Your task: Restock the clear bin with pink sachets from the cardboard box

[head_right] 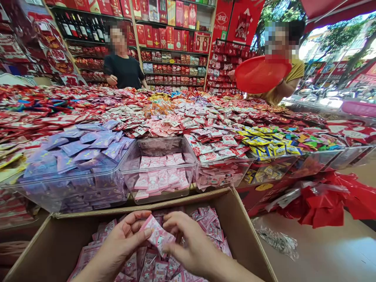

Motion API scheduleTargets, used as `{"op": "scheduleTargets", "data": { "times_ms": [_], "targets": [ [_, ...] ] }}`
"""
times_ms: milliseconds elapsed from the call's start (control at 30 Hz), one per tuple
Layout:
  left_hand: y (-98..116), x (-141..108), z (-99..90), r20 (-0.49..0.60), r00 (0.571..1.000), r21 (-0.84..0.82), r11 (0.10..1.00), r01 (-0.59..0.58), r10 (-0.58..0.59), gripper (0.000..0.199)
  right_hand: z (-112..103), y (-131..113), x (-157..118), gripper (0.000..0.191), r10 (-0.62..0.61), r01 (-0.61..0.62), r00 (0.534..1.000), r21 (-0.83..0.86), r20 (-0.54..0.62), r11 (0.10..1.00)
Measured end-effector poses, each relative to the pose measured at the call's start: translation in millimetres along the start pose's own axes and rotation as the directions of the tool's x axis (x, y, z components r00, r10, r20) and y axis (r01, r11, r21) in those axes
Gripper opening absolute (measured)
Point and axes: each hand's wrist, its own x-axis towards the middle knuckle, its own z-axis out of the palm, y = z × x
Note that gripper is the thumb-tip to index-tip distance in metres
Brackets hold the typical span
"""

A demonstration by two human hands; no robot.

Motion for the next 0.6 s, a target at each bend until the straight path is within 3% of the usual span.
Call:
{"op": "scheduleTargets", "data": {
  "times_ms": [33, 67, 133, 200, 267, 367, 433, 500, 600],
  "targets": [
    [1.4, -0.8, 0.4, 0.001, 1.000, -0.015, 1.000, 0.014, -0.014, 0.038, -2.4, -6.1, -0.9, 0.032, -0.146, 0.150, 0.989, -0.174, 0.032, 0.973],
    [2.4, -1.6, 0.8, 0.010, 0.999, -0.032, 0.999, 0.032, -0.032, 0.039, -4.6, -12.4, -1.6, 0.032, -0.285, 0.299, 0.954, -0.346, 0.093, 0.889],
    [3.6, -3.3, 1.5, 0.041, 0.998, -0.065, 0.996, 0.060, -0.057, 0.042, -8.6, -25.1, -2.5, 0.022, -0.472, 0.508, 0.850, -0.597, 0.233, 0.621],
    [4.3, -4.5, 1.7, 0.079, 0.994, -0.105, 0.991, 0.083, -0.075, 0.043, -15.0, -37.8, -2.6, 0.017, -0.568, 0.584, 0.762, -0.710, 0.311, 0.395],
    [5.5, -5.1, 1.1, 0.108, 0.990, -0.150, 0.983, 0.106, -0.090, 0.041, -27.7, -52.3, -0.6, 0.018, -0.588, 0.600, 0.733, -0.732, 0.342, 0.322],
    [7.3, -5.4, -1.0, 0.103, 0.987, -0.151, 0.978, 0.141, -0.126, 0.034, -59.9, -79.0, 14.3, 0.017, -0.598, 0.535, 0.761, -0.765, 0.252, 0.358],
    [6.9, -5.6, -2.3, 0.085, 0.986, -0.116, 0.981, 0.155, -0.146, 0.030, -83.9, -96.4, 36.5, 0.013, -0.577, 0.401, 0.807, -0.834, 0.125, 0.380],
    [4.6, -5.8, -2.9, 0.081, 0.985, -0.090, 0.983, 0.162, -0.155, 0.029, -102.9, -107.8, 67.0, 0.013, -0.476, 0.245, 0.878, -0.904, 0.054, 0.349],
    [-1.4, -6.1, -2.8, 0.101, 0.981, -0.053, 0.984, 0.172, -0.166, 0.030, -115.8, -109.2, 115.3, 0.009, -0.204, 0.236, 0.961, -0.937, 0.186, 0.259]
  ]
}}
